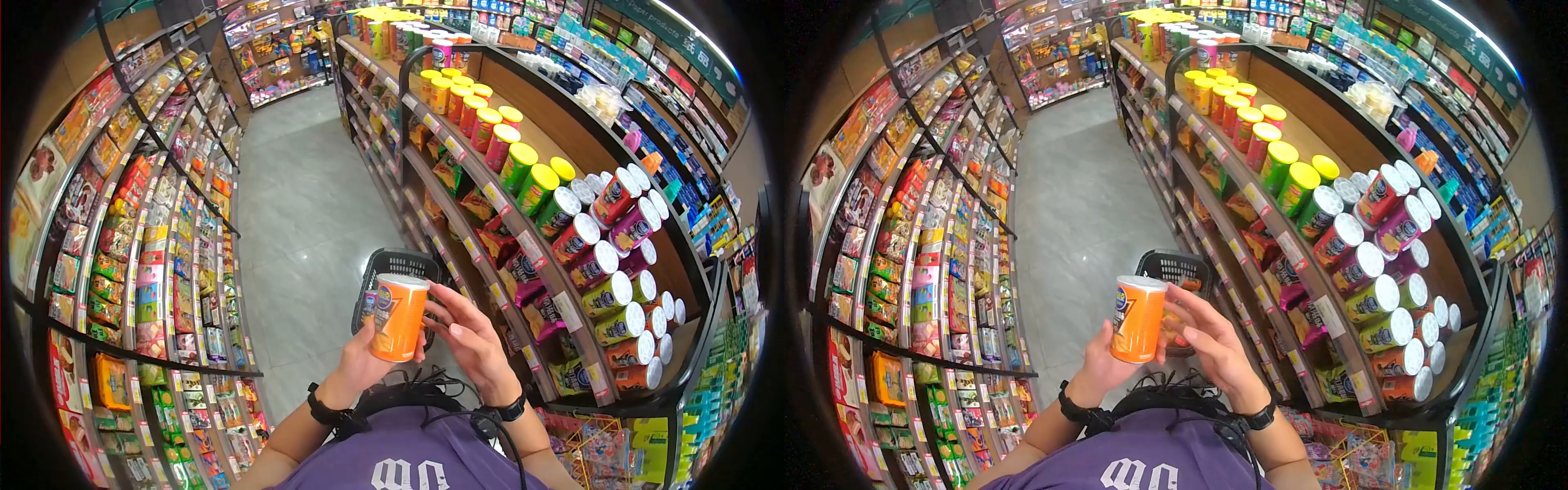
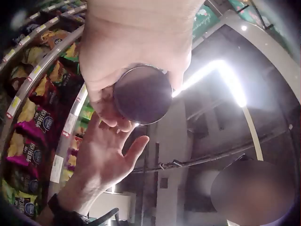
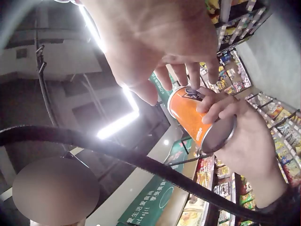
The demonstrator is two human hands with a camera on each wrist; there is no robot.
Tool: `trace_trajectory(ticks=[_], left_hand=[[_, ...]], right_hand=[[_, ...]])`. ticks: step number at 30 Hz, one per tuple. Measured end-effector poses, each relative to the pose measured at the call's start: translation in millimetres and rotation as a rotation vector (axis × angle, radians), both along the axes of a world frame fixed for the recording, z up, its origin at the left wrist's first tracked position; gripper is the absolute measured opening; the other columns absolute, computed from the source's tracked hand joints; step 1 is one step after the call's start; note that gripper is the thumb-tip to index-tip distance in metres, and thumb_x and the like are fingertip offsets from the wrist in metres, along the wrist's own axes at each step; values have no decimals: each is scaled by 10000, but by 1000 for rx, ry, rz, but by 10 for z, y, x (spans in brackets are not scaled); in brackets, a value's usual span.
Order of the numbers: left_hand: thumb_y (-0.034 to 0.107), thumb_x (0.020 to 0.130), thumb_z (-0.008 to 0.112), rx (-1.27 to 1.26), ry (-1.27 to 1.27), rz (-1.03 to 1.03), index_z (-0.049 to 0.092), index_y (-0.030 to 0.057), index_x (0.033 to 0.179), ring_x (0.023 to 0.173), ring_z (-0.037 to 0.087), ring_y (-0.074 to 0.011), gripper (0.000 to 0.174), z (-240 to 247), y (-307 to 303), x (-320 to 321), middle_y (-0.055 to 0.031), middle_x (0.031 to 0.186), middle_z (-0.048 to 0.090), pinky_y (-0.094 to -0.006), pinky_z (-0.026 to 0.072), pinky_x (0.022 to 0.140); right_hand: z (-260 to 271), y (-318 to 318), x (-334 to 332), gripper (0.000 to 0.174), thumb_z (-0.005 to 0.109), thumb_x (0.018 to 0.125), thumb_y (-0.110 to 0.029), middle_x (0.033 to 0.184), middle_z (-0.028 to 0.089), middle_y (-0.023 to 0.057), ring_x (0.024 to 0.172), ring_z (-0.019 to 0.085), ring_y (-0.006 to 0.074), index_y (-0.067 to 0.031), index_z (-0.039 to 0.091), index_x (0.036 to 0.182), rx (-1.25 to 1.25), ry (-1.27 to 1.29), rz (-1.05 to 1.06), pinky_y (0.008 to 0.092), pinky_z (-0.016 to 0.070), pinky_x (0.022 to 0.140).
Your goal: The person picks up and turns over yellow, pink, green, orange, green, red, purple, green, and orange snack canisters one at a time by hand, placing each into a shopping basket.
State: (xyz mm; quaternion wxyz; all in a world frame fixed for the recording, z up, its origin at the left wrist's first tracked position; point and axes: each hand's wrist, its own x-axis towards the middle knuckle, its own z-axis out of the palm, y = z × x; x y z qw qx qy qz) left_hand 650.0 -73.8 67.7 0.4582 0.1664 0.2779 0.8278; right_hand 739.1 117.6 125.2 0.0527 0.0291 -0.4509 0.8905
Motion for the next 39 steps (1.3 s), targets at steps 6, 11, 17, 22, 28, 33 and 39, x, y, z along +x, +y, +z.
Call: trace_trajectory(ticks=[6,11,17,22,28,33,39], left_hand=[[610,992,488,107,-98,-1,450,12,1456,1052,633,-329,757,-17,-17,-36,-212,1206,624,-470,515,899],[700,986,376,73,-126,46,468,29,1460,950,645,-328,827,-44,-4,-6,-217,1163,640,-445,495,880],[687,1001,356,116,-129,31,470,31,1459,940,644,-326,809,-59,21,10,-217,1152,641,-444,491,884],[666,1014,351,130,-157,32,470,26,1460,934,643,-332,789,-74,4,40,-227,1143,641,-451,493,883],[661,1015,350,154,-202,31,462,30,1467,937,655,-375,785,-60,-12,39,-257,1134,650,-460,525,839],[670,1009,349,137,-232,53,449,41,1480,907,661,-384,792,-43,11,34,-266,1119,653,-451,538,797],[694,1000,320,116,-230,33,451,52,1478,723,643,-324,811,-87,-10,1,-259,1053,653,-384,508,597]], right_hand=[[-7,37,39,631,617,997,-195,1612,388,154,1485,378,300,-20,384,1557,42,7,49,449,298,1203],[-59,35,36,606,619,999,-201,1601,407,150,1463,407,278,-23,416,1541,47,32,68,464,315,1208],[-99,48,85,578,625,998,-190,1587,429,147,1437,440,259,-11,449,1518,68,-11,70,457,358,1187],[-139,35,90,566,624,996,-183,1587,428,145,1439,435,258,-25,464,1515,65,-14,76,456,346,1196],[-171,14,113,520,614,994,-154,1620,373,149,1444,431,264,-30,509,1488,90,31,114,439,314,1212],[-176,23,107,495,611,991,-128,1637,340,167,1434,445,255,-29,533,1470,106,48,128,440,322,1199],[-153,30,113,478,610,984,-113,1639,329,176,1442,432,265,-27,555,1452,88,47,128,446,326,1197]])
